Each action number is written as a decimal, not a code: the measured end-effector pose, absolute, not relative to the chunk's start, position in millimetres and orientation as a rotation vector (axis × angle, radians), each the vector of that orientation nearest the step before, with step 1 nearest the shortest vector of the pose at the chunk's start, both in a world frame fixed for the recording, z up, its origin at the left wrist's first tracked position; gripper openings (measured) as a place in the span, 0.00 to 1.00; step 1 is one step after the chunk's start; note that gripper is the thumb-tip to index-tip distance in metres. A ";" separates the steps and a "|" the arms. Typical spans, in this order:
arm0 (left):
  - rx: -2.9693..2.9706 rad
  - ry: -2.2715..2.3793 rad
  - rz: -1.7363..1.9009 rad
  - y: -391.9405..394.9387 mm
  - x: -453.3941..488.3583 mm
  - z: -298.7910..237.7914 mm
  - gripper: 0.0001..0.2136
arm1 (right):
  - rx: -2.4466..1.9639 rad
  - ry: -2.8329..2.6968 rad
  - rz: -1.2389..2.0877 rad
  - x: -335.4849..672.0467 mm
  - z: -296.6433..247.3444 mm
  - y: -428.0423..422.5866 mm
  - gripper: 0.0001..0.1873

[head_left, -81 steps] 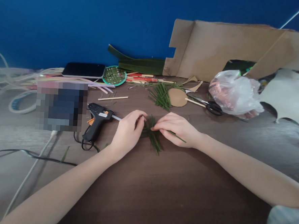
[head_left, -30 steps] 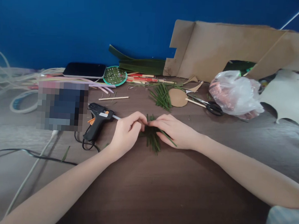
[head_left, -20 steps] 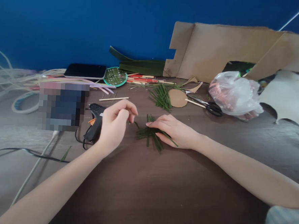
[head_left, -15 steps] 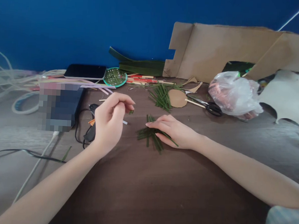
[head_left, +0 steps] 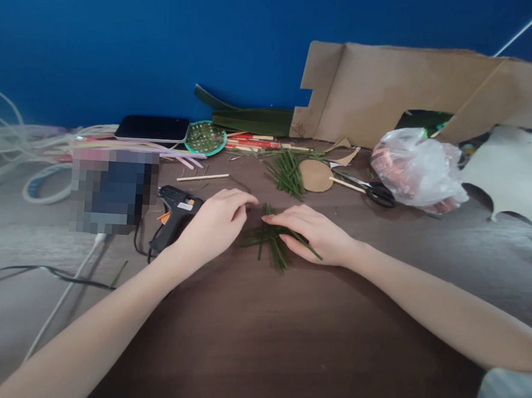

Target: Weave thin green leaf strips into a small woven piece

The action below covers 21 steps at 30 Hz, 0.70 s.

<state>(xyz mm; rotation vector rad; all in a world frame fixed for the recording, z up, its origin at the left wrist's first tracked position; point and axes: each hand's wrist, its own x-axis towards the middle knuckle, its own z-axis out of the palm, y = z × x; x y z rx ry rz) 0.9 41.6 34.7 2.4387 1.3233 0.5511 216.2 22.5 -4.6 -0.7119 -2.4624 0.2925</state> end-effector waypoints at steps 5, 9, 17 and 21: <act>2.532 1.273 0.380 39.3 2.0 38.3 0.05 | -0.832 -2.322 0.270 216.6 -0.6 21.7 0.16; 2.559 1.232 0.150 35.6 4.4 38.5 0.07 | -0.991 -2.149 0.258 218.6 2.6 24.4 0.16; 2.588 1.242 0.049 31.6 4.2 36.6 0.12 | -0.876 -2.385 0.358 217.9 1.5 25.3 0.13; 2.589 1.262 0.096 29.4 5.4 34.9 0.12 | -0.861 -2.435 0.341 215.9 -3.8 24.6 0.13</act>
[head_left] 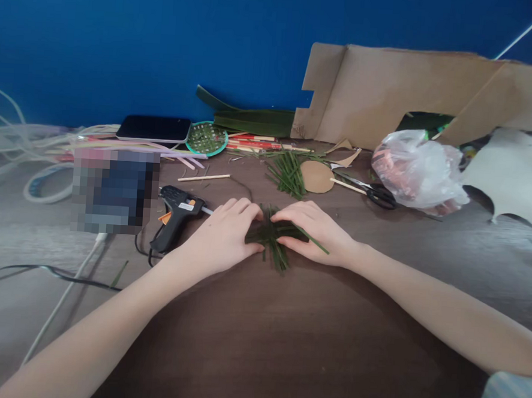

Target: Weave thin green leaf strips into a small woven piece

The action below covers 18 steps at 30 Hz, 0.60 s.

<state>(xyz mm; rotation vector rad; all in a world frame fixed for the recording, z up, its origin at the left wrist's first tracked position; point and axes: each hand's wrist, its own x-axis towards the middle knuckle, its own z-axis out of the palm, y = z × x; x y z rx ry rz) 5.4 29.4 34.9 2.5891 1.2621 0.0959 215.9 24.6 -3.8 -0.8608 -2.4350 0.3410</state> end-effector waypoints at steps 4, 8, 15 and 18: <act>2.602 1.288 0.141 26.9 7.6 32.8 0.15 | -0.898 -2.437 0.257 214.1 -6.4 23.7 0.11; 2.636 1.311 0.152 26.6 8.2 29.8 0.15 | -0.866 -2.427 0.237 211.6 -5.6 21.3 0.11; 2.646 1.335 0.113 24.7 9.2 29.7 0.18 | -0.863 -2.464 0.276 209.4 -4.6 19.2 0.12; 2.645 1.323 0.140 23.7 10.4 28.5 0.18 | -0.872 -2.471 0.287 208.9 -4.2 19.1 0.12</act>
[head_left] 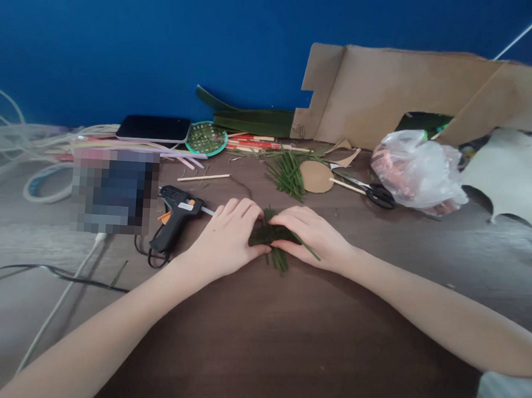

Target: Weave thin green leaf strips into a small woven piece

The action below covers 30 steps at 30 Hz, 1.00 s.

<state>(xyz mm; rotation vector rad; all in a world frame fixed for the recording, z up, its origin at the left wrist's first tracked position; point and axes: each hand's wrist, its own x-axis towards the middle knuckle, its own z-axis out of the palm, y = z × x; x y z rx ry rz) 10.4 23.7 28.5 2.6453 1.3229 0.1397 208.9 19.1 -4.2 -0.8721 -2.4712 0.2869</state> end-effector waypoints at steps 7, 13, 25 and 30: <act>2.603 1.277 0.205 23.7 11.3 21.4 0.17 | -0.873 -2.463 0.299 208.8 -3.9 18.7 0.12; 2.598 1.254 0.240 24.0 10.3 18.6 0.18 | -0.881 -2.474 0.289 208.2 -2.9 19.6 0.12; 2.416 1.295 0.395 26.2 14.0 16.7 0.06 | -0.878 -2.469 0.274 209.2 -5.9 19.0 0.12; 2.399 1.305 0.395 25.9 14.3 12.6 0.07 | -0.882 -2.465 0.267 208.7 -6.5 19.6 0.11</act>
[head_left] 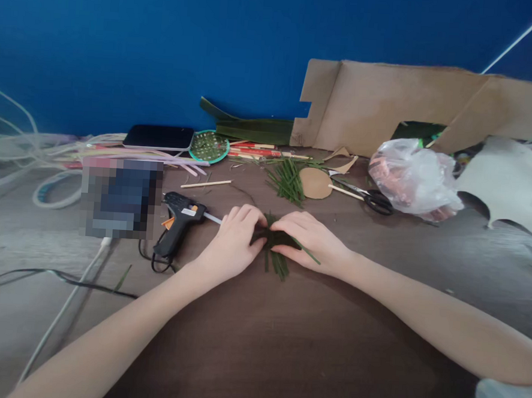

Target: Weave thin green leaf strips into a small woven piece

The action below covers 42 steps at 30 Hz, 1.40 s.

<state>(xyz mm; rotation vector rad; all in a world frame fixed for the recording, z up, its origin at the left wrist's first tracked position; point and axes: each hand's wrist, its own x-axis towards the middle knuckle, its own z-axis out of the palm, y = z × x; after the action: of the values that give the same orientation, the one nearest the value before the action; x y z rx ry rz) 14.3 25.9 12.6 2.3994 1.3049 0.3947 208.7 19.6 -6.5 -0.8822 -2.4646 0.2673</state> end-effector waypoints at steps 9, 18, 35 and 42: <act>2.372 1.352 0.414 24.6 15.1 10.6 0.07 | -0.887 -2.468 0.266 207.8 -6.5 19.0 0.11; 2.329 1.334 0.461 26.4 15.4 14.0 0.05 | -0.871 -2.468 0.259 208.1 -6.5 19.1 0.11; 2.464 1.430 0.418 26.2 17.3 18.8 0.05 | -0.907 -2.484 0.312 207.4 -5.0 18.7 0.11; 2.457 1.424 0.403 27.6 16.2 19.4 0.04 | -0.907 -2.459 0.327 206.5 -5.0 19.5 0.12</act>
<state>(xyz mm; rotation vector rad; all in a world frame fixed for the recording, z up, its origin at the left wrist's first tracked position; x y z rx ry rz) 16.2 27.6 19.4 2.4568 1.4237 0.4027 206.5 19.5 -5.0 -0.9071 -2.4593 0.3275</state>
